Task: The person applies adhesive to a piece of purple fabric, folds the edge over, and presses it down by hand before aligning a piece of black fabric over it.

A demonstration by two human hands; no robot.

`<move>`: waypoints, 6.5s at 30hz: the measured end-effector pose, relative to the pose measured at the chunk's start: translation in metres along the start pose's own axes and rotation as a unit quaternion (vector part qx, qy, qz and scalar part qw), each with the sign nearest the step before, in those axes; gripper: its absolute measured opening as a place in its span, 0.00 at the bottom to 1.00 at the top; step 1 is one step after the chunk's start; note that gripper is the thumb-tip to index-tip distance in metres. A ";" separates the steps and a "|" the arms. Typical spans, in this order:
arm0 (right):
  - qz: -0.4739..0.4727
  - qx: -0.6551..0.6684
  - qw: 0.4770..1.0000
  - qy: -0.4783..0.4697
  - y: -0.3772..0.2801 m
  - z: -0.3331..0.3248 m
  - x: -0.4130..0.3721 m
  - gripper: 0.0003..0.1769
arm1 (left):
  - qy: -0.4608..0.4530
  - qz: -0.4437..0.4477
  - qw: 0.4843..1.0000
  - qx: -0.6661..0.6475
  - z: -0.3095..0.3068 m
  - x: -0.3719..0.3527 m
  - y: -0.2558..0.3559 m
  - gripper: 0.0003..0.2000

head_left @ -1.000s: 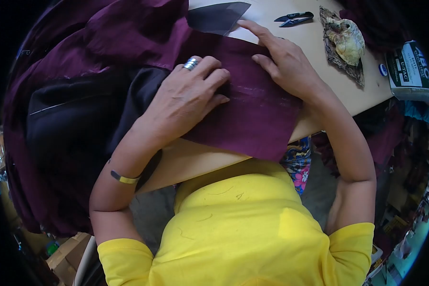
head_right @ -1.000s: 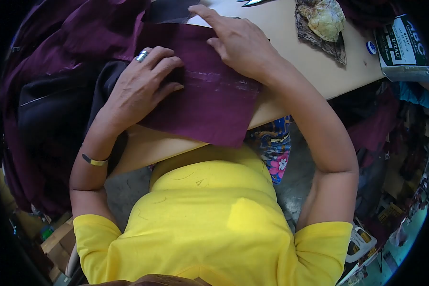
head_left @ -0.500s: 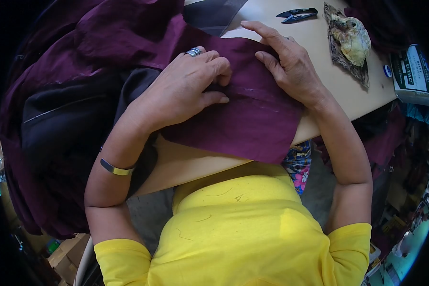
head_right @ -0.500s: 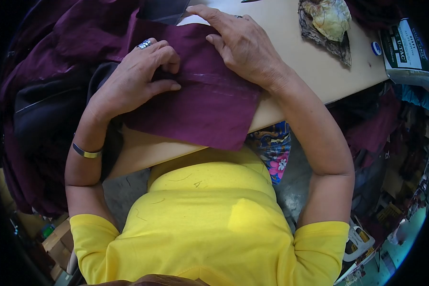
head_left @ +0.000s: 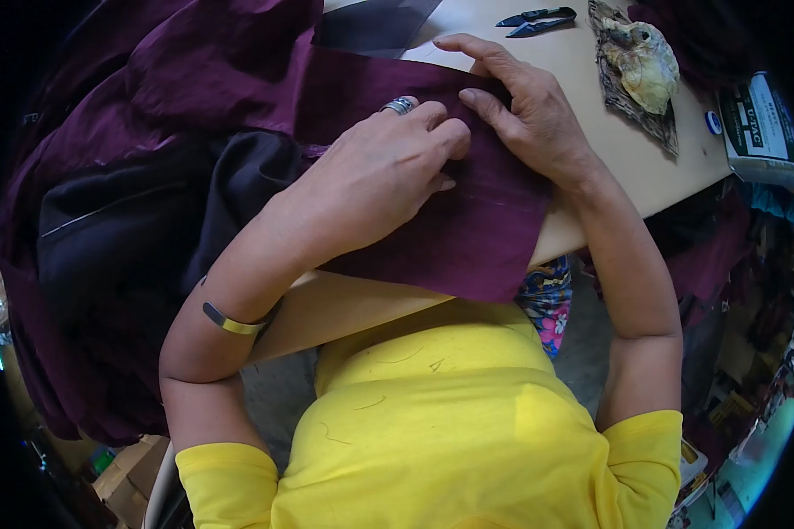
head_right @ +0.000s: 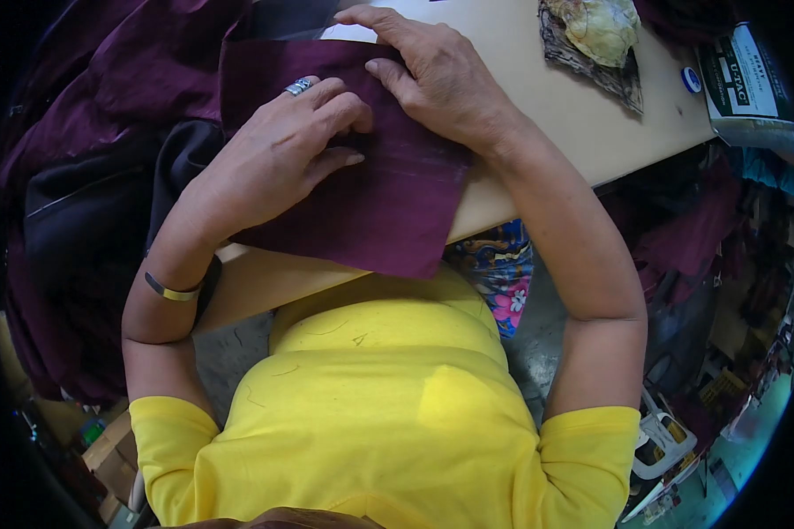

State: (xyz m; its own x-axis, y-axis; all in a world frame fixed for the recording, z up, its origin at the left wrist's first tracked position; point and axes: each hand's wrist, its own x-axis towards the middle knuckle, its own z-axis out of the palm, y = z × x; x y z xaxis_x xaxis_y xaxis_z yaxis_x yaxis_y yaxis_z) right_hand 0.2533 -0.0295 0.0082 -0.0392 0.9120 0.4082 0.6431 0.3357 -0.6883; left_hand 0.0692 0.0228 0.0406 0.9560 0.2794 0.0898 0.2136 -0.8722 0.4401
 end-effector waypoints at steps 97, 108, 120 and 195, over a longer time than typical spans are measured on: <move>-0.145 -0.214 0.964 -0.067 0.004 0.000 0.001 0.29 | -0.001 0.080 0.980 0.181 -0.010 -0.035 -0.025 0.09; -0.141 -0.191 0.971 -0.038 0.010 0.003 -0.002 0.30 | 0.016 0.153 0.953 0.261 -0.016 -0.039 -0.040 0.12; -0.154 -0.187 0.970 0.010 0.015 0.008 -0.001 0.27 | -0.019 0.136 0.966 0.218 -0.023 -0.045 -0.050 0.10; -0.089 -0.094 0.992 0.007 0.009 -0.003 0.001 0.19 | 0.036 0.048 0.936 0.346 -0.043 -0.069 -0.060 0.11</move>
State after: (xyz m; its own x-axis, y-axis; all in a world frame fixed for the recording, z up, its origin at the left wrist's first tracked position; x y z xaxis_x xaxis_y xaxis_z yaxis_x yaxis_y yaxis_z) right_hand 0.2614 -0.0263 0.0040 -0.1552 0.8384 0.5226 0.7586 0.4400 -0.4806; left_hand -0.0179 0.0727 0.0462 0.9669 0.1907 0.1696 0.2300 -0.9391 -0.2552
